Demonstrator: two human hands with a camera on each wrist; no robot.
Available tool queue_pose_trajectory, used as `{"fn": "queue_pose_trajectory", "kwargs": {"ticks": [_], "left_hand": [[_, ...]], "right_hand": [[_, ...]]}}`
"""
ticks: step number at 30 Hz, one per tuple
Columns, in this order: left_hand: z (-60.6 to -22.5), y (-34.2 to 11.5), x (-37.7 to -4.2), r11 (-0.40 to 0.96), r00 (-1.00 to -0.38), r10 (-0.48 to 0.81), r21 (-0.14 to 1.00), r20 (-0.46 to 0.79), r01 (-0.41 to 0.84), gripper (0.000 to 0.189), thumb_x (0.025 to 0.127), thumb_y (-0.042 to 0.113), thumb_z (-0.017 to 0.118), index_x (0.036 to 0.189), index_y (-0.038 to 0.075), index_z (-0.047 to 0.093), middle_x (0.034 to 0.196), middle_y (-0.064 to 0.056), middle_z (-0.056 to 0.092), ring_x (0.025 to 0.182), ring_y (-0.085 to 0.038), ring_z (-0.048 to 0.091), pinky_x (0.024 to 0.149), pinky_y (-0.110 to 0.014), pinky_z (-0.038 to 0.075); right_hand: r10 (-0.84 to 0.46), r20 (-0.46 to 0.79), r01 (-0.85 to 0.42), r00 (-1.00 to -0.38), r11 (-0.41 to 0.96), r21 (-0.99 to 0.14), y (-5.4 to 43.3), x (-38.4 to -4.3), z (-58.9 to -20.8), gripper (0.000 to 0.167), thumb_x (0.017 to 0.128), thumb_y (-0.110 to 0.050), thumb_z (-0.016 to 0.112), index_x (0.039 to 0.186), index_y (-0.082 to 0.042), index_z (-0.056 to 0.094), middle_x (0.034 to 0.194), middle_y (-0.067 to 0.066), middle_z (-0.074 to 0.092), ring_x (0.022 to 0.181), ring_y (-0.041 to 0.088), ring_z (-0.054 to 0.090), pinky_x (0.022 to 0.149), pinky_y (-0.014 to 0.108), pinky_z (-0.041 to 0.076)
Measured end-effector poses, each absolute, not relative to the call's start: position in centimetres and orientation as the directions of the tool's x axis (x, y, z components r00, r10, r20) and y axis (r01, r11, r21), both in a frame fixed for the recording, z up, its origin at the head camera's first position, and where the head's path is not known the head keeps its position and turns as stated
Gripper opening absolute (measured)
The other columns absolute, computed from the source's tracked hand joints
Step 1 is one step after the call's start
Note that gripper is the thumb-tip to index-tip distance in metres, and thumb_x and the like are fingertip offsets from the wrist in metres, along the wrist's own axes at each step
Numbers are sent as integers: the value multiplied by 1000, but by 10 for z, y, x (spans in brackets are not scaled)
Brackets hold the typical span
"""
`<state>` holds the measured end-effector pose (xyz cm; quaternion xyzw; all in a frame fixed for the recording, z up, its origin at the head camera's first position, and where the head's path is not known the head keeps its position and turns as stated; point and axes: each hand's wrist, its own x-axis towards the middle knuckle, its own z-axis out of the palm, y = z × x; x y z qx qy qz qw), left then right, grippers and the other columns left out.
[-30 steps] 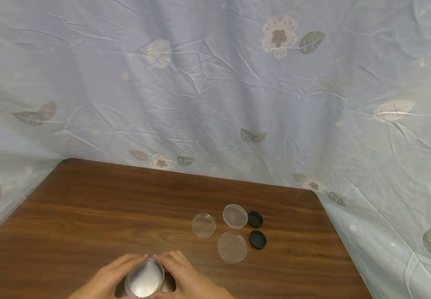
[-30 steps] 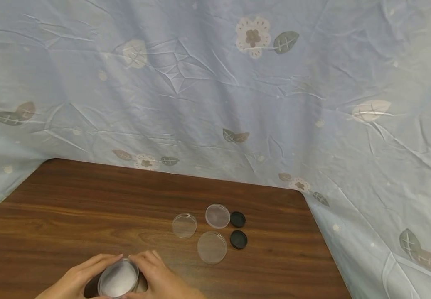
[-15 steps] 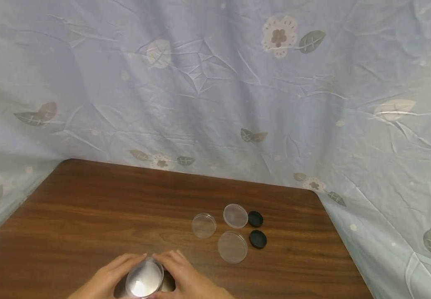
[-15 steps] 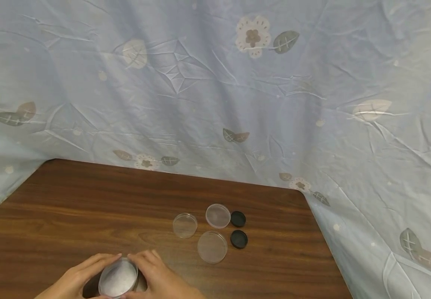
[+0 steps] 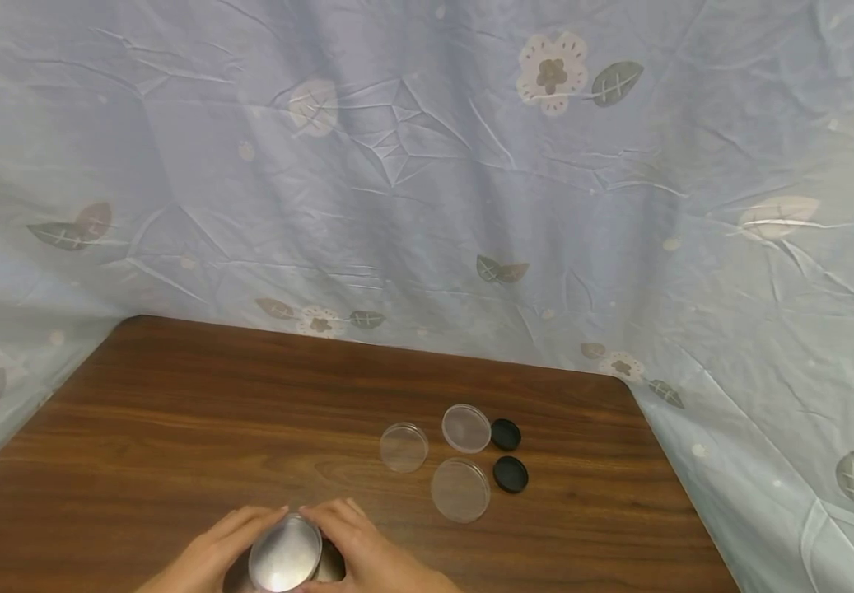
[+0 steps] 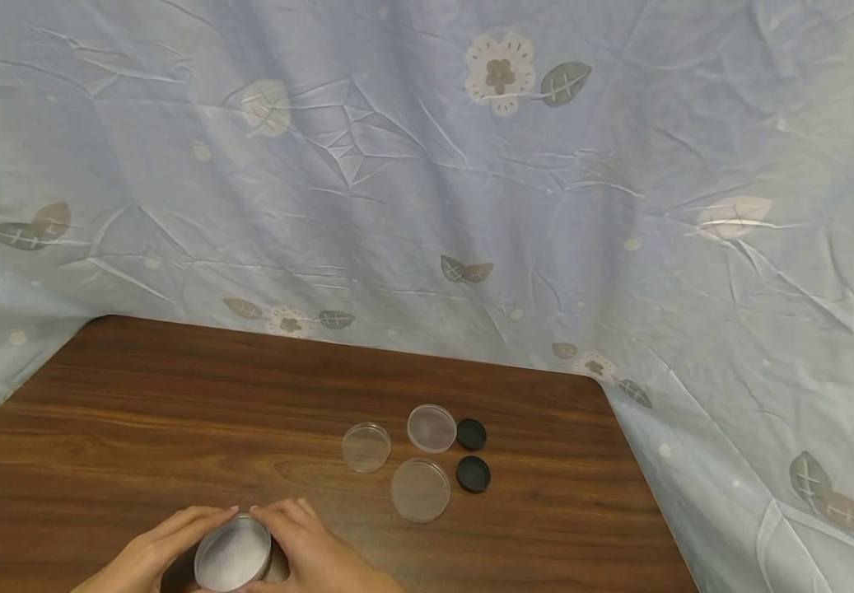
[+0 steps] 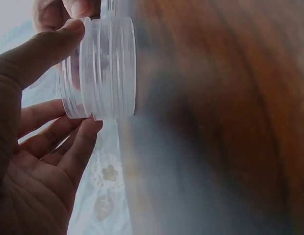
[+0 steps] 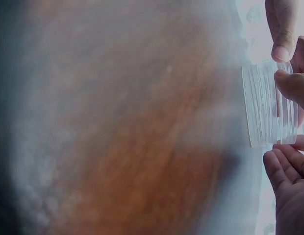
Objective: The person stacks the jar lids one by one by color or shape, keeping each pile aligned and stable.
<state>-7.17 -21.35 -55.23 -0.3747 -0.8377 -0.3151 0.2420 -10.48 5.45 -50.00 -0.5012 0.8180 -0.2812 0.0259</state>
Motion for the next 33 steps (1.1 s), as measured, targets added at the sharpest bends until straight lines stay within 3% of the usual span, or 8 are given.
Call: {"fn": "queue_pose_trajectory", "kwargs": {"ticks": [5,14,23,33], "left_hand": [[-538,-211,-68,485,-587,496,357,640,799,94,77,59,88,144,1,57,128,-2,64,118,-5,60,80,-22,58],[-540,-210,-68,470,-559,488,339,670,815,94,76,58,89,142,-1,58,127,-3,64,119,-5,59,87,-15,53],[-537,-210,-63,496,-602,483,368,636,787,96,75,60,88,145,1,57,127,-2,64,117,-6,60,79,-23,58],[-538,-208,-63,481,-580,484,355,655,802,98,76,59,89,145,-2,56,128,-3,61,119,-5,57,84,-17,54]], "right_hand": [[-834,254,-814,-489,333,-476,55,-105,-502,77,92,-36,82,153,-3,47,140,3,62,129,10,55,110,21,48],[-835,224,-797,-503,348,-493,54,-105,-503,76,94,-37,79,154,-3,46,141,3,61,129,10,53,110,21,48],[-837,216,-798,-503,353,-489,54,-104,-504,75,95,-36,78,154,-4,45,142,3,60,130,10,52,112,25,48],[-834,185,-766,-519,359,-533,55,-104,-505,75,97,-38,75,157,-6,42,145,2,57,132,9,50,111,23,48]]}}
